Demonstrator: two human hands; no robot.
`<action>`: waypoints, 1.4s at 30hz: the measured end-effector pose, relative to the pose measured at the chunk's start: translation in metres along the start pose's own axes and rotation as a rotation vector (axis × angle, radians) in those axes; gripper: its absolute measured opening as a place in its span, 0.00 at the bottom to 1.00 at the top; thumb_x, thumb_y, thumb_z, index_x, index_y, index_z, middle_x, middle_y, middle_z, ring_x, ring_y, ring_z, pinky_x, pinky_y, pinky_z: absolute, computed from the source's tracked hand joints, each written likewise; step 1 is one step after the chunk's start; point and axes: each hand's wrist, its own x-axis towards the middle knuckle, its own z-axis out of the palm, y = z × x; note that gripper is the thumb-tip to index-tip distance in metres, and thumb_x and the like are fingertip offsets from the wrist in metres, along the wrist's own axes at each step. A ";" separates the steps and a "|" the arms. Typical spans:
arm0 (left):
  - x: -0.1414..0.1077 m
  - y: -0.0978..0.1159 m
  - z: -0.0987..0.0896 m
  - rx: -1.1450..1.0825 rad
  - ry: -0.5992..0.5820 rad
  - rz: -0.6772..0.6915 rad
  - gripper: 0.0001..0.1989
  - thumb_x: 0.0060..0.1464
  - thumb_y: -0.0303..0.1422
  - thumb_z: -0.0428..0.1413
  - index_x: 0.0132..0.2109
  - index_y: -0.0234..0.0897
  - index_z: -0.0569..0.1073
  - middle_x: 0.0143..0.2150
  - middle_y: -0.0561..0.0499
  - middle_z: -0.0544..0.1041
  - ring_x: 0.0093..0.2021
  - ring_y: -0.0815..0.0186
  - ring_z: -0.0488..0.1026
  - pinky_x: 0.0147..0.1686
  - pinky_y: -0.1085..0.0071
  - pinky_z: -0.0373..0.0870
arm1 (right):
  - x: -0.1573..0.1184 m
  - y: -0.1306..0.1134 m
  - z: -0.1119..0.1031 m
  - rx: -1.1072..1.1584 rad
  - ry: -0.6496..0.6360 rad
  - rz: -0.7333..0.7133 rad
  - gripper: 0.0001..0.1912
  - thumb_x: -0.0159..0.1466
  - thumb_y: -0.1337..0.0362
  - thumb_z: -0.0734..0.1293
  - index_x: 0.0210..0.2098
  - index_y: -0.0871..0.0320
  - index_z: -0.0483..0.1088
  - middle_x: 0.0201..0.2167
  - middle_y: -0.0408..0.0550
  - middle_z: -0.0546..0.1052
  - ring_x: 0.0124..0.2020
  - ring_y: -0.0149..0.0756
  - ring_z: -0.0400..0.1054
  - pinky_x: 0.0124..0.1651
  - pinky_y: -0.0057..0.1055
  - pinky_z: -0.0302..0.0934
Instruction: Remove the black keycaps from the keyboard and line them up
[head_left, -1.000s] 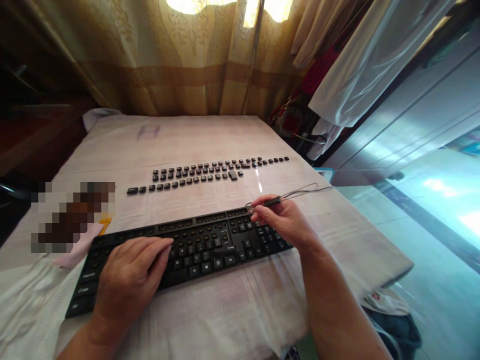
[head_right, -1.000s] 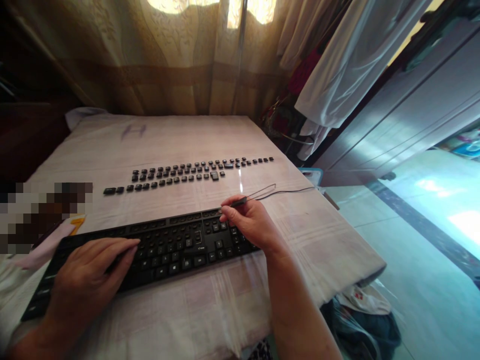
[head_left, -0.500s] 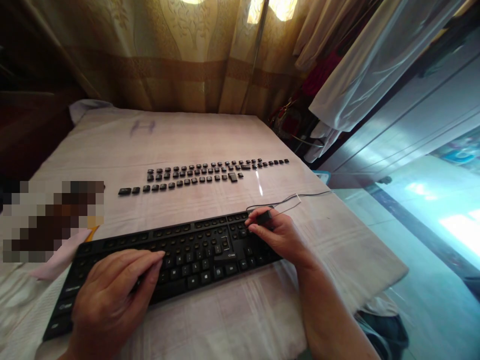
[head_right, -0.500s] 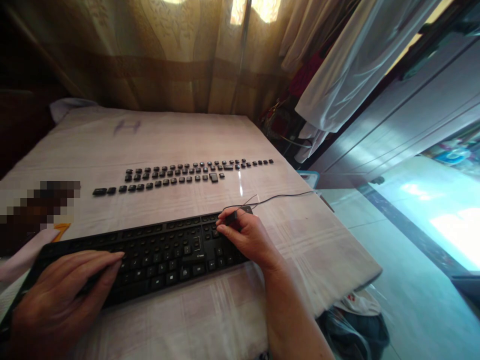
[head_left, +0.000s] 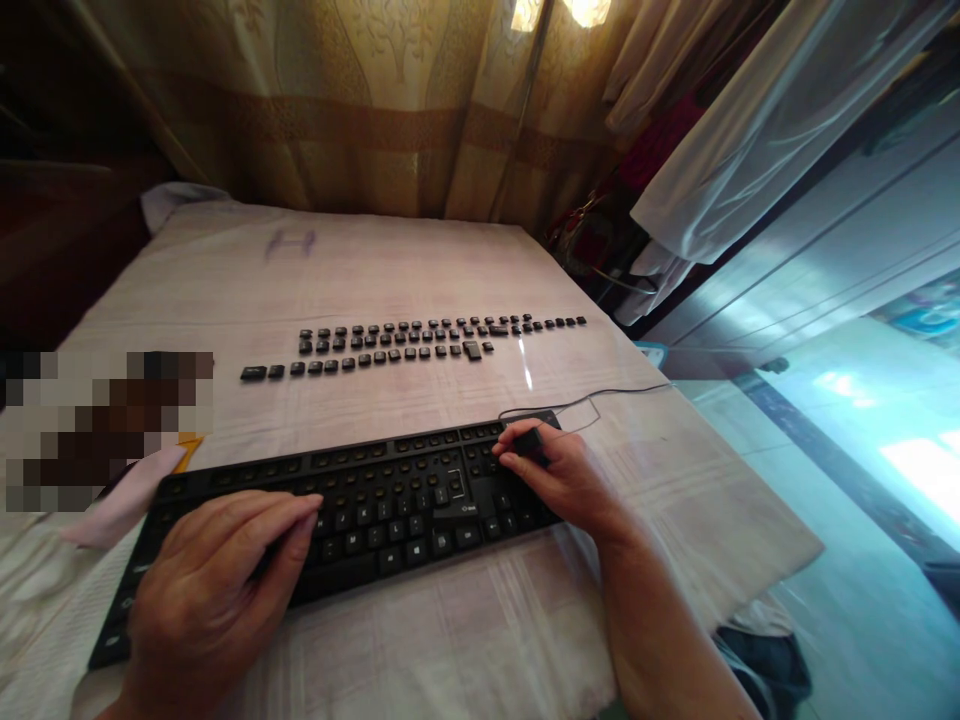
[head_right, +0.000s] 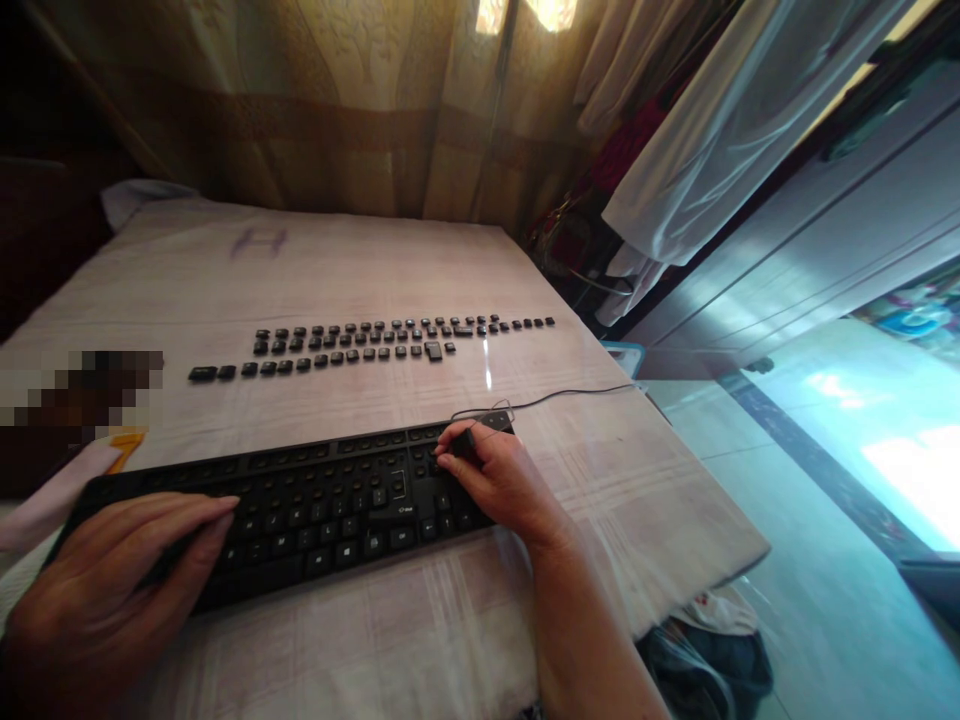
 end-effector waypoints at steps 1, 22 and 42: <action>0.000 0.000 0.000 0.002 0.001 -0.005 0.08 0.61 0.29 0.55 0.47 0.43 0.73 0.41 0.49 0.77 0.40 0.59 0.75 0.45 0.58 0.71 | 0.000 0.000 0.000 -0.007 -0.002 -0.005 0.04 0.64 0.64 0.67 0.39 0.53 0.71 0.35 0.44 0.80 0.38 0.37 0.75 0.43 0.34 0.67; 0.004 0.000 0.002 -0.008 0.027 0.005 0.08 0.60 0.29 0.56 0.45 0.44 0.74 0.38 0.51 0.79 0.37 0.61 0.76 0.43 0.61 0.72 | 0.001 -0.005 -0.001 -0.073 -0.056 -0.015 0.04 0.63 0.64 0.66 0.38 0.53 0.72 0.34 0.45 0.80 0.36 0.38 0.74 0.42 0.33 0.67; 0.006 0.000 0.009 -0.004 0.045 0.063 0.06 0.61 0.28 0.54 0.44 0.41 0.74 0.37 0.49 0.80 0.38 0.61 0.77 0.42 0.63 0.71 | -0.001 0.006 0.011 0.058 0.104 0.037 0.07 0.63 0.59 0.67 0.36 0.56 0.70 0.29 0.43 0.77 0.30 0.34 0.72 0.35 0.29 0.65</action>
